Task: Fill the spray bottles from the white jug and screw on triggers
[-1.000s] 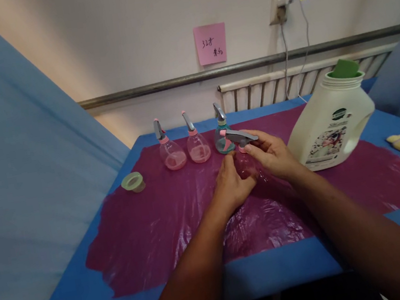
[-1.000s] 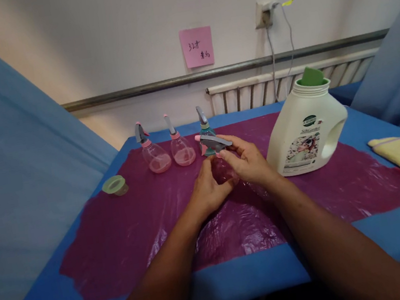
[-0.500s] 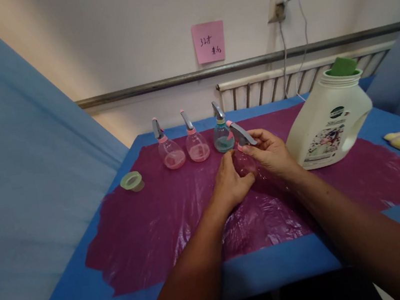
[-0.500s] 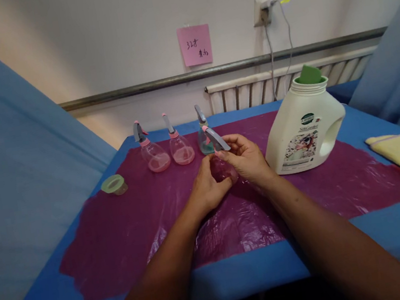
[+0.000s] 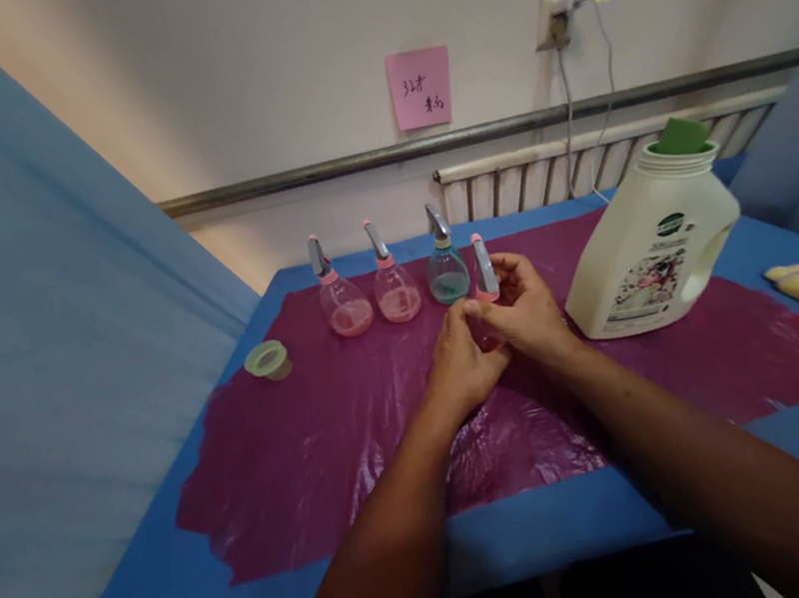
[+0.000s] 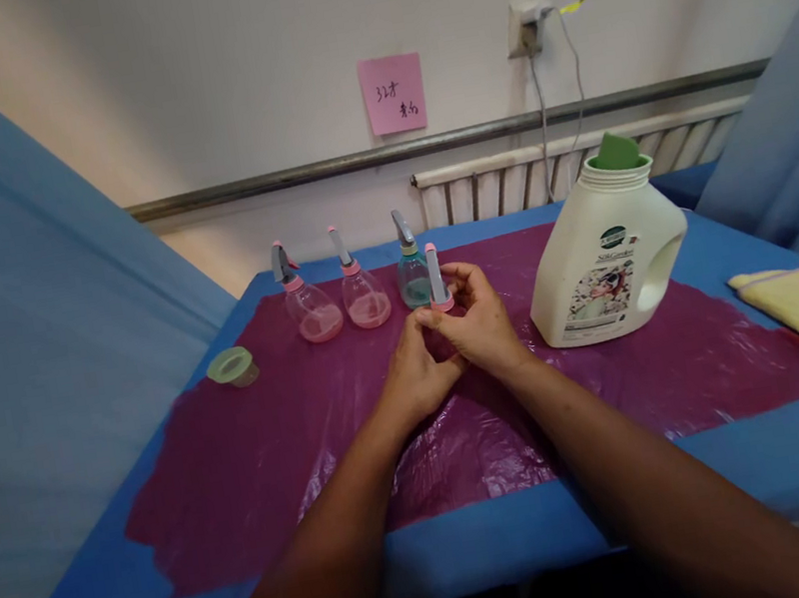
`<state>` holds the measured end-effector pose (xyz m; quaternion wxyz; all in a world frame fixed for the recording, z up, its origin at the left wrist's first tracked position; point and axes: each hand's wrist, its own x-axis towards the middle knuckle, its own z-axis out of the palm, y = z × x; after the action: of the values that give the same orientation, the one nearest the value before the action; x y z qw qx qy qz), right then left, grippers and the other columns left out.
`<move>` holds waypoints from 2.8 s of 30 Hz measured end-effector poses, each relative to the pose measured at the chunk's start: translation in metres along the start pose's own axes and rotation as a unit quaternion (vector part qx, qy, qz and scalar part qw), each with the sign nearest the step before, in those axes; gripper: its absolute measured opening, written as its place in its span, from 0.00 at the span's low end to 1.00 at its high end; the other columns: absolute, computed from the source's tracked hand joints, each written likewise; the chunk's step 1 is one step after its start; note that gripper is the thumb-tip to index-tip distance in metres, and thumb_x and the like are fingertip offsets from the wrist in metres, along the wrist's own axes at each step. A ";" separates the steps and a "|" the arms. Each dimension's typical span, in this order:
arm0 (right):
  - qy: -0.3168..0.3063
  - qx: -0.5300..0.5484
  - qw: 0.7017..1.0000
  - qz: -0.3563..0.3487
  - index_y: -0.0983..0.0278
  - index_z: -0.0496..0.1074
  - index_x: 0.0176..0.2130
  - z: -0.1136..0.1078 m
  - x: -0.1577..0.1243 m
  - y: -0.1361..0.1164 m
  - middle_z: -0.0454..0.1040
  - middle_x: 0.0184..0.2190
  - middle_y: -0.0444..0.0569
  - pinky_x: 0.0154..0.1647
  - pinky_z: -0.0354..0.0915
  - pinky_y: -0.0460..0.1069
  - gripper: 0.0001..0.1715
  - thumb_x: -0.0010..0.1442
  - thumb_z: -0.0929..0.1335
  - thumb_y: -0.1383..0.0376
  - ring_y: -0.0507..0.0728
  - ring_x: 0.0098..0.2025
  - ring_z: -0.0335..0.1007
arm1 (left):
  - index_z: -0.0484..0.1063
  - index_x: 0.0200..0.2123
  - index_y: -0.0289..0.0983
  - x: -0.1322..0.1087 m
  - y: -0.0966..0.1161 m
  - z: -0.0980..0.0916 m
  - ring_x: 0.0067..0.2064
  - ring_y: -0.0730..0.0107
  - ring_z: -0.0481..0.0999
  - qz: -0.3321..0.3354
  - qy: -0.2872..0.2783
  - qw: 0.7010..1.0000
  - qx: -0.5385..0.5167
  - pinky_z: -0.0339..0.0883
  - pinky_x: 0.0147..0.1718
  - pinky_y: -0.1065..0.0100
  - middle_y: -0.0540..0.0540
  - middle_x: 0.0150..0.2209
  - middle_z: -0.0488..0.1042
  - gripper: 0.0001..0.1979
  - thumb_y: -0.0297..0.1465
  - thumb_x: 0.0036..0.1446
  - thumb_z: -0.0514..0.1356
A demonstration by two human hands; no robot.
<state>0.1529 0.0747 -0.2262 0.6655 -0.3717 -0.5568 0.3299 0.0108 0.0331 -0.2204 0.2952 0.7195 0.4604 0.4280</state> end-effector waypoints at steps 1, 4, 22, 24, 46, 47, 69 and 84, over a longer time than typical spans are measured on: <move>-0.005 -0.005 1.000 -0.004 0.53 0.70 0.61 -0.002 -0.001 -0.001 0.79 0.50 0.48 0.60 0.78 0.61 0.41 0.55 0.84 0.53 0.61 0.50 0.80 | 0.69 0.64 0.42 0.000 0.000 0.000 0.64 0.47 0.81 -0.004 -0.001 1.000 0.005 0.75 0.64 0.46 0.39 0.64 0.79 0.32 0.28 0.59 0.74; -0.032 -0.001 0.999 -0.025 0.51 0.68 0.68 -0.012 -0.004 -0.006 0.80 0.55 0.51 0.67 0.76 0.65 0.40 0.63 0.80 0.54 0.63 0.56 0.81 | 0.66 0.69 0.42 -0.001 0.000 -0.002 0.66 0.43 0.79 -0.016 -0.003 1.000 0.012 0.74 0.66 0.42 0.36 0.67 0.77 0.38 0.29 0.58 0.75; -0.014 -0.075 0.996 -0.041 0.54 0.75 0.61 -0.025 -0.004 -0.010 0.85 0.54 0.51 0.65 0.75 0.65 0.32 0.61 0.81 0.57 0.64 0.54 0.83 | 0.66 0.68 0.41 -0.003 0.006 -0.001 0.66 0.42 0.80 -0.028 0.006 0.998 0.052 0.75 0.65 0.44 0.35 0.66 0.77 0.38 0.34 0.59 0.77; 0.000 -0.075 0.997 -0.024 0.55 0.75 0.58 -0.023 -0.005 -0.012 0.85 0.52 0.51 0.62 0.76 0.65 0.32 0.59 0.82 0.57 0.64 0.53 0.84 | 0.66 0.67 0.41 -0.004 0.008 0.000 0.67 0.41 0.79 -0.032 0.014 0.996 0.077 0.75 0.64 0.44 0.34 0.65 0.77 0.37 0.34 0.58 0.77; 0.144 -0.305 0.941 0.026 0.64 0.78 0.50 -0.049 0.135 0.033 0.83 0.43 0.59 0.53 0.72 0.63 0.19 0.61 0.71 0.59 0.66 0.45 0.76 | 0.71 0.66 0.38 -0.008 0.007 -0.003 0.67 0.44 0.76 0.001 0.014 0.986 0.165 0.69 0.70 0.45 0.34 0.63 0.77 0.23 0.33 0.70 0.65; 0.147 -0.310 0.939 0.032 0.64 0.78 0.50 -0.048 0.136 0.039 0.82 0.43 0.59 0.53 0.72 0.63 0.19 0.61 0.71 0.58 0.67 0.45 0.76 | 0.72 0.65 0.38 -0.008 0.007 -0.003 0.67 0.43 0.76 0.003 0.010 0.985 0.170 0.70 0.69 0.45 0.34 0.62 0.77 0.22 0.33 0.71 0.65; 0.007 -0.246 0.964 -0.097 0.56 0.70 0.68 0.025 0.102 0.007 0.81 0.64 0.59 0.69 0.72 0.68 0.36 0.65 0.75 0.54 0.69 0.66 0.78 | 0.76 0.53 0.41 -0.011 0.013 -0.002 0.57 0.44 0.79 0.000 -0.009 0.972 0.233 0.75 0.59 0.47 0.37 0.53 0.79 0.09 0.33 0.71 0.65; -0.009 -0.223 0.975 -0.020 0.58 0.80 0.47 0.031 0.093 0.008 0.87 0.45 0.51 0.57 0.77 0.62 0.17 0.60 0.75 0.55 0.63 0.47 0.82 | 0.65 0.70 0.41 -0.007 0.011 -0.012 0.71 0.41 0.73 -0.015 0.086 0.982 0.165 0.68 0.71 0.43 0.33 0.66 0.73 0.28 0.33 0.70 0.66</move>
<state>0.1369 0.1619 -0.1834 0.5676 -0.4963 -0.6295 0.1876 0.0031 0.0223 -0.2084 0.1377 0.7117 0.5594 0.4020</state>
